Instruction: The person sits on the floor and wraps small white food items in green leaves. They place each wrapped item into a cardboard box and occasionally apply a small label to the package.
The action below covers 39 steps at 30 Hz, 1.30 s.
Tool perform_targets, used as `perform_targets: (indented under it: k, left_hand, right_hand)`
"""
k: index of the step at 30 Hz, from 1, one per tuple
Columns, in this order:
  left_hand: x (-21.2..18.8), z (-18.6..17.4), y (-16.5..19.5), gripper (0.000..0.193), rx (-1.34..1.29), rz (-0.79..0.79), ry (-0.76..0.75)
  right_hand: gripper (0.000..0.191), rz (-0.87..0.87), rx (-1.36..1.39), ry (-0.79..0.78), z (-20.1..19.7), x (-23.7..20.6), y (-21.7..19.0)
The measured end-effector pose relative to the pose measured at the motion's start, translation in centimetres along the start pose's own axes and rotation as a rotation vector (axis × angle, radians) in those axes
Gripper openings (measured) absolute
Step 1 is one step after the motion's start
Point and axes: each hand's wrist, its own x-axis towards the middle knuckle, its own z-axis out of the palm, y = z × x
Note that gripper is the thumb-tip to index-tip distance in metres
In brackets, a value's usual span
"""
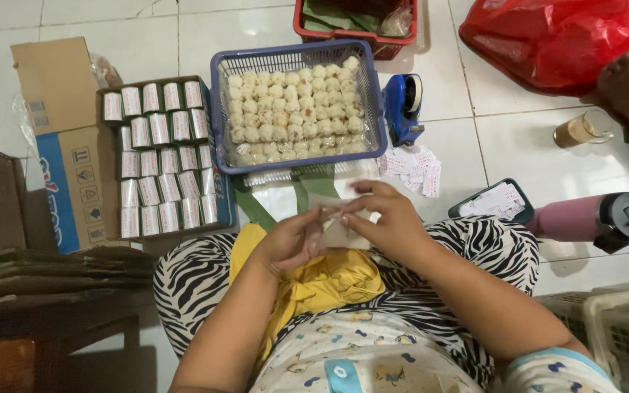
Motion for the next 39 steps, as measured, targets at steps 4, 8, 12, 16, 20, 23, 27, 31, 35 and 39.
perform_targets:
  k: [4,8,12,16,20,23,27,31,35,39]
  left_hand:
    - [-0.3,0.9,-0.3,0.072,0.145,0.048,-0.123]
    - [0.2,2.4,-1.0,0.095,0.572,0.125,0.155]
    - [-0.3,3.6,-0.3,0.077,0.131,0.118,0.114]
    - [-0.3,3.8,-0.2,0.065,-0.006,0.134,0.172]
    - [0.6,3.4,-1.0,0.060,0.150,0.094,0.358]
    - [0.6,3.2,-1.4,0.047,0.419,-0.027,0.556]
    - [0.0,2.8,-1.4,0.044,0.661,-0.075,0.580]
    - [-0.3,2.4,-0.9,0.055,0.655,0.027,0.413]
    - [-0.3,2.6,-1.2,0.068,0.583,0.268,0.016]
    - [1.4,2.9,-2.8,0.053,0.863,0.258,0.486]
  right_hand:
    - [0.015,0.366,0.261,0.004,1.1,0.2,0.4]
    - [0.013,0.368,0.278,0.091,1.5,-0.5,1.2]
    - [0.012,0.287,0.337,0.112,0.4,-0.6,1.5]
    - [0.009,0.157,0.256,0.073,-0.8,-1.0,0.8]
    - [0.009,0.125,0.279,0.034,-1.0,-1.4,0.1]
    - [0.009,0.081,0.264,0.052,-1.1,-1.6,0.0]
    - [0.009,0.116,0.259,0.049,-1.4,-1.8,0.3]
    - [0.010,0.155,0.337,0.004,-1.5,-1.8,0.7]
    - [0.015,0.305,0.346,-0.028,-1.2,-1.6,1.1]
    - [0.017,0.390,0.403,0.001,-0.6,-1.4,1.8]
